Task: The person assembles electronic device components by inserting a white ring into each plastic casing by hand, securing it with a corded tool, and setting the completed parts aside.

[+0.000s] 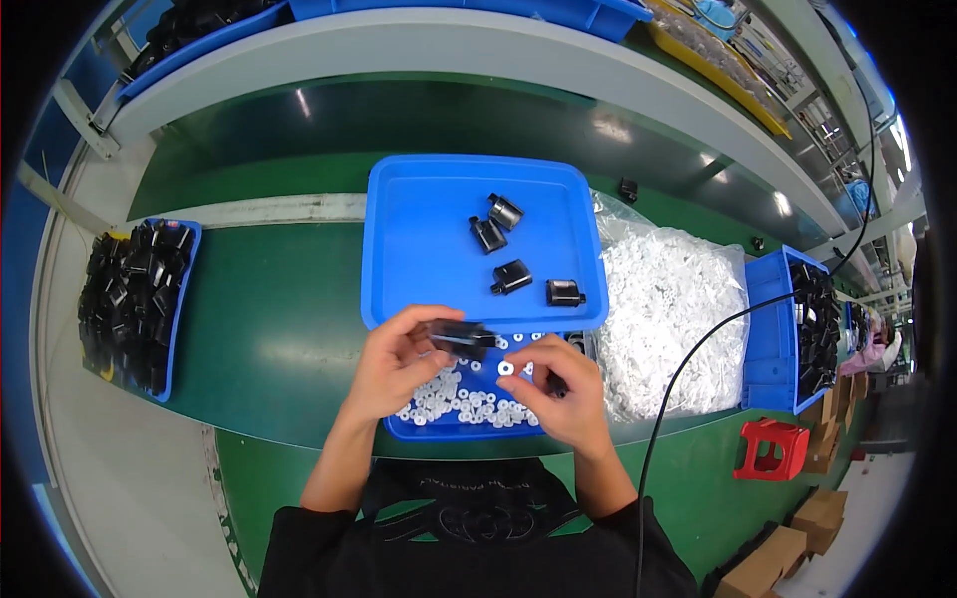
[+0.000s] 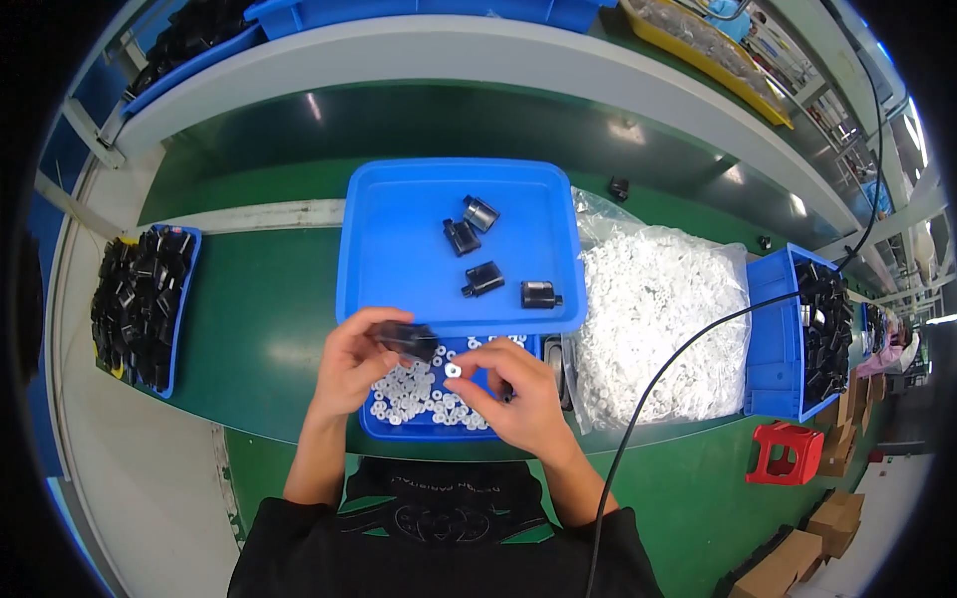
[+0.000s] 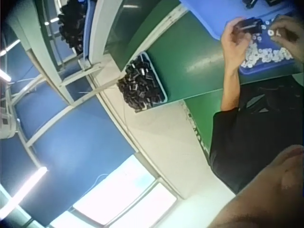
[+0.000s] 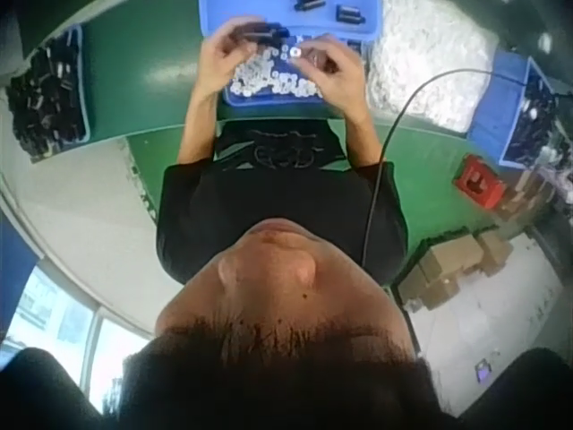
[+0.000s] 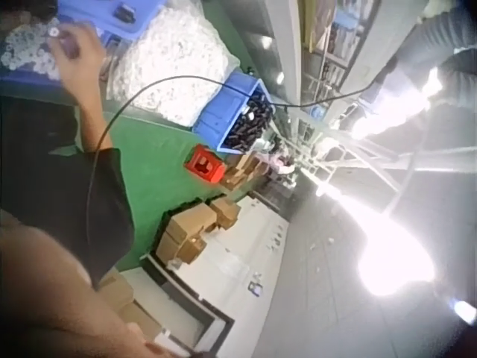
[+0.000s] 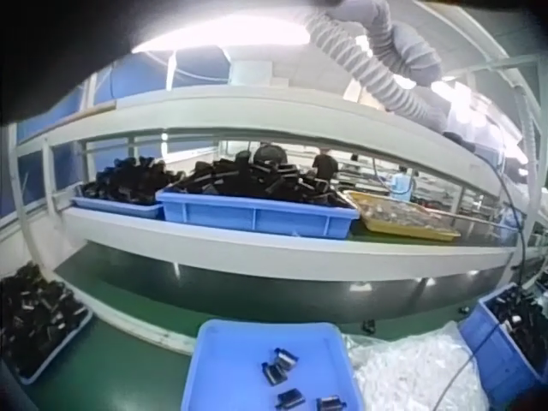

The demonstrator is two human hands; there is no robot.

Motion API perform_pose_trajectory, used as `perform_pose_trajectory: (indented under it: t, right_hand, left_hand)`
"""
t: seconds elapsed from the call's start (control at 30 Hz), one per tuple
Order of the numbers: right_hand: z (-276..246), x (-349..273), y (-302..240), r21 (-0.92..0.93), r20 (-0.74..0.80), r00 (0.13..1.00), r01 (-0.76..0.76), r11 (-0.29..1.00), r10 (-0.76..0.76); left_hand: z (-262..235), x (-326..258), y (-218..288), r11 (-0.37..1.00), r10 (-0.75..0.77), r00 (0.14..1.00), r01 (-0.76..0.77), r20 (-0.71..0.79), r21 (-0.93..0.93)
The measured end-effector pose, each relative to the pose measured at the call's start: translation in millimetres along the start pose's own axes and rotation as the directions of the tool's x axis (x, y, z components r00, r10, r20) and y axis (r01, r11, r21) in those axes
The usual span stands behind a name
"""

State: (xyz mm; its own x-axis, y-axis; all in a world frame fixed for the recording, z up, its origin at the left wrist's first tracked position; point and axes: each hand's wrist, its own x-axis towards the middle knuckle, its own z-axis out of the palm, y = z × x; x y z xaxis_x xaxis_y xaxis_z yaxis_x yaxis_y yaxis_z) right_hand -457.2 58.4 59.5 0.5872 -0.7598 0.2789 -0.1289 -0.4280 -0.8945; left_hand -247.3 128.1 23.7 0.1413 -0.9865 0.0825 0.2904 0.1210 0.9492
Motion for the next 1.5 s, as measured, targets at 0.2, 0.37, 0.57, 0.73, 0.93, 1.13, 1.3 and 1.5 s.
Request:
perform_pose_trajectory:
  t: [0.2, 0.37, 0.57, 0.73, 0.93, 1.13, 1.3, 1.5]
  right_hand:
    - [12.6, -2.5, 10.5, 0.194, -0.080, 0.990, -0.099, 0.976, 0.116]
    - [8.1, 10.7, 10.8, 0.079, -0.067, 0.994, 0.088, 0.993, -0.083]
    - [-20.6, 43.7, 27.7, 0.019, -0.120, 0.969, 0.221, 0.975, -0.217]
    - [-18.8, 43.1, 54.1, -0.093, -0.218, 0.913, 0.333, 0.938, -0.345]
    - [-11.5, 44.6, 61.0, -0.126, -0.073, 0.888, 0.443, 0.887, -0.454]
    - [-11.7, 44.1, 64.2, -0.074, -0.032, 0.927, 0.371, 0.926, -0.374]
    - [-7.9, 41.5, 66.9, -0.062, -0.007, 0.937, 0.348, 0.935, -0.349]
    - [-7.8, 43.4, 68.5, -0.090, 0.030, 0.941, 0.339, 0.936, -0.338]
  left_hand:
    - [17.7, 12.0, -13.5, 0.945, 0.036, 0.985, -0.088, 0.169, 0.314]
    - [28.8, 35.4, -7.2, 0.935, -0.075, 0.952, -0.037, 0.298, 0.353]
    - [4.2, 59.5, -24.9, 0.963, -0.037, 0.983, -0.013, 0.178, 0.269]
    - [2.6, 58.8, -32.0, 0.950, 0.132, 0.983, -0.162, 0.126, 0.267]
    - [-2.1, 57.1, -36.9, 0.941, 0.123, 0.989, -0.141, 0.077, 0.308]
    - [-1.6, 57.3, -34.0, 0.879, 0.216, 0.968, -0.250, 0.128, 0.406]
    - [3.1, 52.6, -30.8, 0.854, 0.208, 0.959, -0.275, 0.194, 0.442]
    - [1.1, 50.3, -37.8, 0.906, 0.184, 0.962, -0.245, 0.201, 0.346]
